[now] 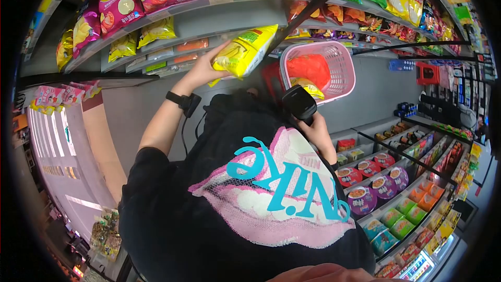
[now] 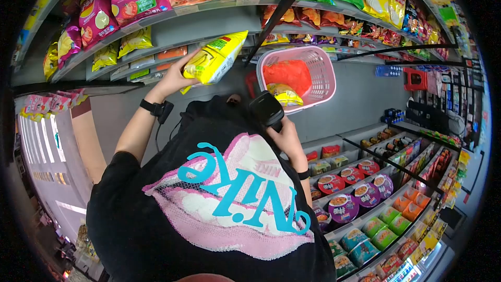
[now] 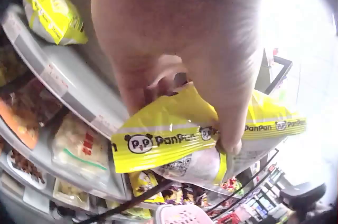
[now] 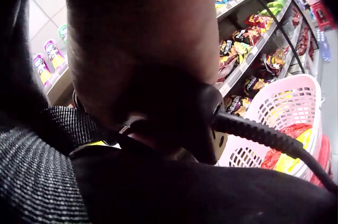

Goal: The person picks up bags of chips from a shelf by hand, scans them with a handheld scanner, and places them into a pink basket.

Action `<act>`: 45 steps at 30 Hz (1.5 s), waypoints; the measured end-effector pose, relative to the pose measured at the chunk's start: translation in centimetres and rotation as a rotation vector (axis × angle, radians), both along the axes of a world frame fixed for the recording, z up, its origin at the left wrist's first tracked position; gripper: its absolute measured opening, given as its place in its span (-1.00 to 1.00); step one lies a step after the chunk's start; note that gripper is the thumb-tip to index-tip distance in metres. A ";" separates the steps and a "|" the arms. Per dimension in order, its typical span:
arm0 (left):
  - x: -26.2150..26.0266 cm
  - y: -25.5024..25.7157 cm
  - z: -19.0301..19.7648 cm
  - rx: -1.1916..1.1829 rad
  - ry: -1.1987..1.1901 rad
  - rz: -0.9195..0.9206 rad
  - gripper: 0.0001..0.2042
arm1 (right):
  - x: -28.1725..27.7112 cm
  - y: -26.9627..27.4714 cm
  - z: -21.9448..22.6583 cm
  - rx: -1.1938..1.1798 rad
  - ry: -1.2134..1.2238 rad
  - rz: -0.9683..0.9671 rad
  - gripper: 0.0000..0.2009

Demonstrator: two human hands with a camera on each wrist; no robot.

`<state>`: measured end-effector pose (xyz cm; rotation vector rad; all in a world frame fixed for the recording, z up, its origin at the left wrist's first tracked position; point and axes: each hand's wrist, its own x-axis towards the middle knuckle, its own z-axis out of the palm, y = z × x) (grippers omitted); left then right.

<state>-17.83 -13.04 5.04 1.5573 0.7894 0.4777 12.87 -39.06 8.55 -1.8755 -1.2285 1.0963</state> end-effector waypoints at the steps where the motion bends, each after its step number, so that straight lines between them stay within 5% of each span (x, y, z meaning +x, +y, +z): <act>1: 0.3 -0.4 -0.3 -0.020 -0.002 -0.025 -0.10 | -0.1 0.1 0.2 -0.019 0.004 0.003 -0.59; 9: 2.7 -1.2 -3.0 -0.327 0.103 -0.237 -0.25 | 0.0 0.7 1.2 -0.053 0.032 0.060 -0.56; 19: 5.6 -1.4 -3.8 -0.378 0.070 -0.285 -0.22 | 0.5 -0.7 1.1 -0.101 0.089 -0.016 -0.55; 35: 20.9 -2.0 -7.4 -0.172 0.061 -0.472 -0.10 | 5.1 -6.5 1.6 -0.178 0.045 -0.287 -0.62; 40: 26.4 -2.4 -13.1 -0.084 0.231 -0.322 -0.17 | 7.4 -7.6 2.3 -0.243 0.069 -0.342 -0.61; 43: 28.8 -1.4 -21.4 -0.098 0.234 -0.363 -0.04 | 8.4 -8.5 1.6 -0.275 0.072 -0.369 -0.61; 45: 29.7 -1.5 -22.1 -0.163 0.104 -0.407 -0.08 | 9.0 -9.2 1.4 -0.309 0.076 -0.394 -0.61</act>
